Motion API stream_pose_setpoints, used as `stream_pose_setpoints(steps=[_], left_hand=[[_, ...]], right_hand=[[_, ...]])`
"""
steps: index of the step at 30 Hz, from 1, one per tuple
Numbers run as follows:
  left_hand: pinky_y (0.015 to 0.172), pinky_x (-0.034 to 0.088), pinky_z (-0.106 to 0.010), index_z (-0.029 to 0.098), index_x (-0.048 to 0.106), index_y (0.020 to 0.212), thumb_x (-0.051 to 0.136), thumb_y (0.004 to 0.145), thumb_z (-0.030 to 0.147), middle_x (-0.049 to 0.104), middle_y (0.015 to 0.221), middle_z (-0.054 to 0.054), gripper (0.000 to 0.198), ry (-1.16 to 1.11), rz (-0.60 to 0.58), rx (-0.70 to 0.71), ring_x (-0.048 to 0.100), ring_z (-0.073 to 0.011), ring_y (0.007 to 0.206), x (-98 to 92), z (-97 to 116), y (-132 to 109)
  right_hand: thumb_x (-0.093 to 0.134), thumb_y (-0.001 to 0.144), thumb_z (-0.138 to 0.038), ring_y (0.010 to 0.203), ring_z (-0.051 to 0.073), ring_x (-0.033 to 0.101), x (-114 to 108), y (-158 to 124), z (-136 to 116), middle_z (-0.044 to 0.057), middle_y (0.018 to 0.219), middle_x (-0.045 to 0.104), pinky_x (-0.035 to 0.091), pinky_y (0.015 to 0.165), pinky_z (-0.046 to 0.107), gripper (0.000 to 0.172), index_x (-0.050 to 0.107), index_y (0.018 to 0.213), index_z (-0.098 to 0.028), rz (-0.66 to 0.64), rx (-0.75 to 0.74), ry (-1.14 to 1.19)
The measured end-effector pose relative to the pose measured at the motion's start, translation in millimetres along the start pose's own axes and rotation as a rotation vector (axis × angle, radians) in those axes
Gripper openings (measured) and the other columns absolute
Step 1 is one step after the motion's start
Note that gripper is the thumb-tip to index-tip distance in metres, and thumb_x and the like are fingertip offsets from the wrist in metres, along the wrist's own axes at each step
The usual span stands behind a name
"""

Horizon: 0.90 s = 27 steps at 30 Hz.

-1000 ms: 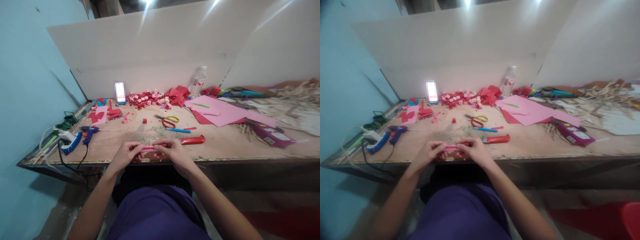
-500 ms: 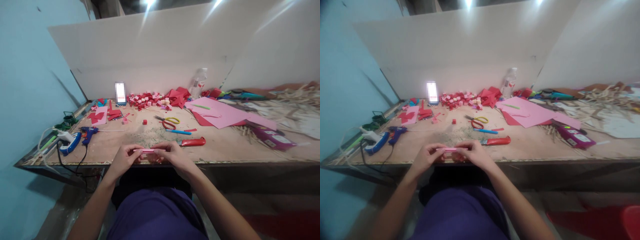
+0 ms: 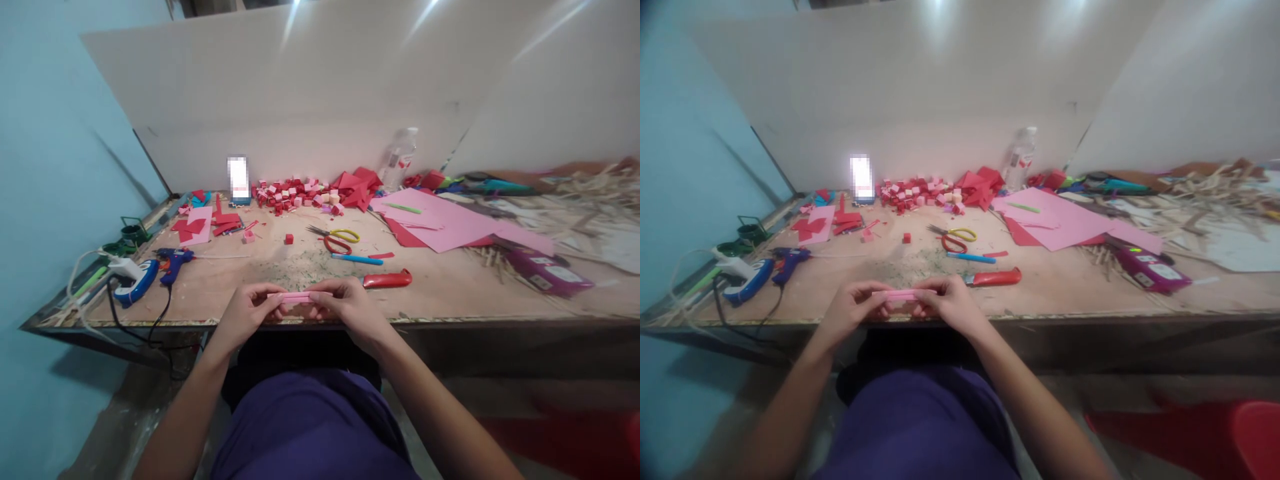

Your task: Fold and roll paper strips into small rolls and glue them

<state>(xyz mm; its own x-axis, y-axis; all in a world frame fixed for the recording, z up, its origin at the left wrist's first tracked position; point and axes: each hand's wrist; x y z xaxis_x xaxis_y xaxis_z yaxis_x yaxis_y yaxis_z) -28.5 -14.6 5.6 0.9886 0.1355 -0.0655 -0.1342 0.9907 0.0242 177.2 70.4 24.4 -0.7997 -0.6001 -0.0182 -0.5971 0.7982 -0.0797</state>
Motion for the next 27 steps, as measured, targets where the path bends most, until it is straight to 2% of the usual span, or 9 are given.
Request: stream_pose_setpoints(steps=[6,11,15,20,27], left_hand=[[0.058,0.052,-0.022,0.014,0.075,0.077,0.067,0.091,0.05,0.072,0.068,-0.005,0.039,0.071,-0.051,0.023,0.065,-0.0136,0.058,-0.4,1.9,4.2],[0.06,0.052,-0.023,0.015,0.075,0.079,0.067,0.092,0.047,0.072,0.069,-0.004,0.036,0.057,-0.057,0.032,0.066,-0.0137,0.06,0.2,1.6,3.3],[0.061,0.053,-0.023,0.015,0.074,0.08,0.065,0.093,0.046,0.072,0.07,-0.004,0.035,0.074,-0.063,0.034,0.067,-0.0145,0.061,0.7,0.9,3.5],[0.06,0.052,-0.023,0.015,0.073,0.077,0.063,0.094,0.045,0.072,0.067,-0.004,0.037,0.123,-0.043,0.039,0.067,-0.0146,0.059,0.0,-2.9,5.1],[0.056,0.049,-0.022,0.015,0.07,0.074,0.062,0.093,0.046,0.07,0.062,-0.003,0.038,0.141,0.019,0.037,0.065,-0.013,0.054,2.9,-3.2,5.7]], right_hand=[[0.082,0.078,-0.041,0.065,0.019,0.072,-0.5,0.4,0.2,0.008,0.069,0.076,0.057,0.066,0.029,0.032,0.082,0.092,-0.012,-0.018,-0.015,-0.029],[0.079,0.081,-0.045,0.064,0.017,0.069,0.7,-1.1,-8.1,0.007,0.07,0.076,0.054,0.063,0.027,0.033,0.082,0.09,-0.014,-0.084,-0.044,-0.119],[0.074,0.085,-0.053,0.057,0.015,0.064,1.8,0.2,-6.2,0.005,0.065,0.072,0.052,0.058,0.026,0.04,0.079,0.079,-0.014,-0.127,-0.049,-0.155],[0.072,0.086,-0.055,0.056,0.013,0.063,1.1,3.1,1.3,0.008,0.073,0.076,0.051,0.055,0.025,0.043,0.076,0.075,-0.013,-0.127,-0.021,-0.127],[0.07,0.088,-0.053,0.052,0.012,0.062,2.1,3.9,1.7,0.007,0.063,0.072,0.05,0.053,0.023,0.044,0.075,0.072,-0.012,-0.124,-0.038,-0.147]])
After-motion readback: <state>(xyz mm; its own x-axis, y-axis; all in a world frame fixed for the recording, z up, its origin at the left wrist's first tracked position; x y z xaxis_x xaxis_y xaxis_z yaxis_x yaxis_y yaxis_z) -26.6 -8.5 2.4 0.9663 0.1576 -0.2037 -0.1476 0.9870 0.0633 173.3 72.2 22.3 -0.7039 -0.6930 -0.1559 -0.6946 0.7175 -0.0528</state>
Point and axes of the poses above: each hand's wrist, its own y-axis towards the middle knuckle, its own x-axis out of the palm, z = x × y
